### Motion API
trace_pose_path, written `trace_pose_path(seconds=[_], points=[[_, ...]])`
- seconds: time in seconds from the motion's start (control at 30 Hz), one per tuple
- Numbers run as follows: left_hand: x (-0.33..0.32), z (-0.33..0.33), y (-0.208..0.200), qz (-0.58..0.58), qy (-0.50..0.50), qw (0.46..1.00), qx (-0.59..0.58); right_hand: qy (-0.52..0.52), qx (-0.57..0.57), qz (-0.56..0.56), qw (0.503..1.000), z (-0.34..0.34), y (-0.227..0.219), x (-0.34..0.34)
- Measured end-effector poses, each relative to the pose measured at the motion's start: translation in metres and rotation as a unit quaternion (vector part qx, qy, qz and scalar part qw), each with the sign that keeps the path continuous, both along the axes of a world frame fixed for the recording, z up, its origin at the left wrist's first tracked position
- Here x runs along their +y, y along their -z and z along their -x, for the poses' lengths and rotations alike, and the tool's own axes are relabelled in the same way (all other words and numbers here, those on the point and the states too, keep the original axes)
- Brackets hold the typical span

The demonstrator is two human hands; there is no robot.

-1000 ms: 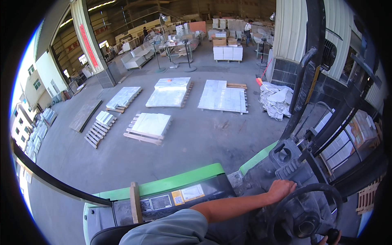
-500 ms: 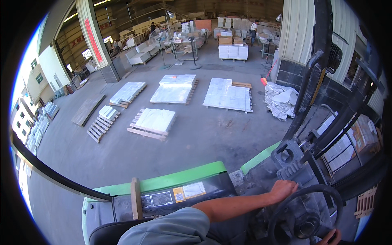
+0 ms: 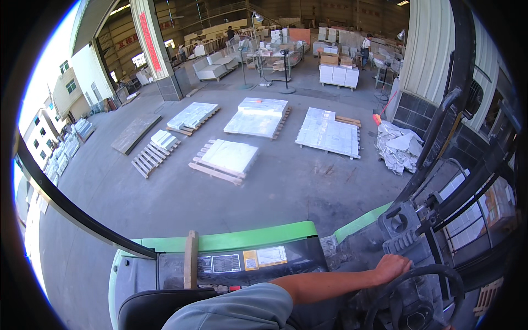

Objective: The person operates a forklift inside a warehouse, steering and maneuvering the vehicle among pallets and stacked materials. The operator repeatedly turns the steering wheel and adjusts the forklift's position without lifting or moving any load.

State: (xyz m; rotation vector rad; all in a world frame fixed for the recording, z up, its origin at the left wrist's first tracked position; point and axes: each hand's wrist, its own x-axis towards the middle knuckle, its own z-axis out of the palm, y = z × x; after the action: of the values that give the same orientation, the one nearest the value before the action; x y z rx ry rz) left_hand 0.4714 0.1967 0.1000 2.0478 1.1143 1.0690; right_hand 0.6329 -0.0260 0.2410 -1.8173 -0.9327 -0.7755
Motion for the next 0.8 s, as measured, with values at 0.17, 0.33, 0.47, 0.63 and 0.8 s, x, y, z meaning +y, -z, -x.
trace_pose_path(seconds=[0.17, 0.33, 0.47, 0.63, 0.8], points=[[-0.009, 0.017, 0.0, 0.017, 0.002, 1.0, 0.002, -0.004, -0.012, -0.004, 1.0, 0.009, 0.006, -0.01], [-0.034, 0.05, 0.001, 0.017, 0.008, 1.0, 0.01, -0.006, -0.038, -0.012, 0.999, 0.042, 0.012, -0.038], [-0.057, 0.078, 0.002, 0.017, 0.014, 1.0, 0.003, -0.001, -0.084, -0.018, 0.996, 0.072, 0.011, -0.06], [-0.086, 0.116, 0.005, 0.007, 0.001, 1.0, 0.015, 0.002, -0.032, -0.048, 0.998, 0.118, 0.016, -0.089], [-0.097, 0.143, 0.005, -0.005, -0.014, 1.0, 0.005, 0.034, -0.056, -0.04, 0.997, 0.144, 0.019, -0.1]])
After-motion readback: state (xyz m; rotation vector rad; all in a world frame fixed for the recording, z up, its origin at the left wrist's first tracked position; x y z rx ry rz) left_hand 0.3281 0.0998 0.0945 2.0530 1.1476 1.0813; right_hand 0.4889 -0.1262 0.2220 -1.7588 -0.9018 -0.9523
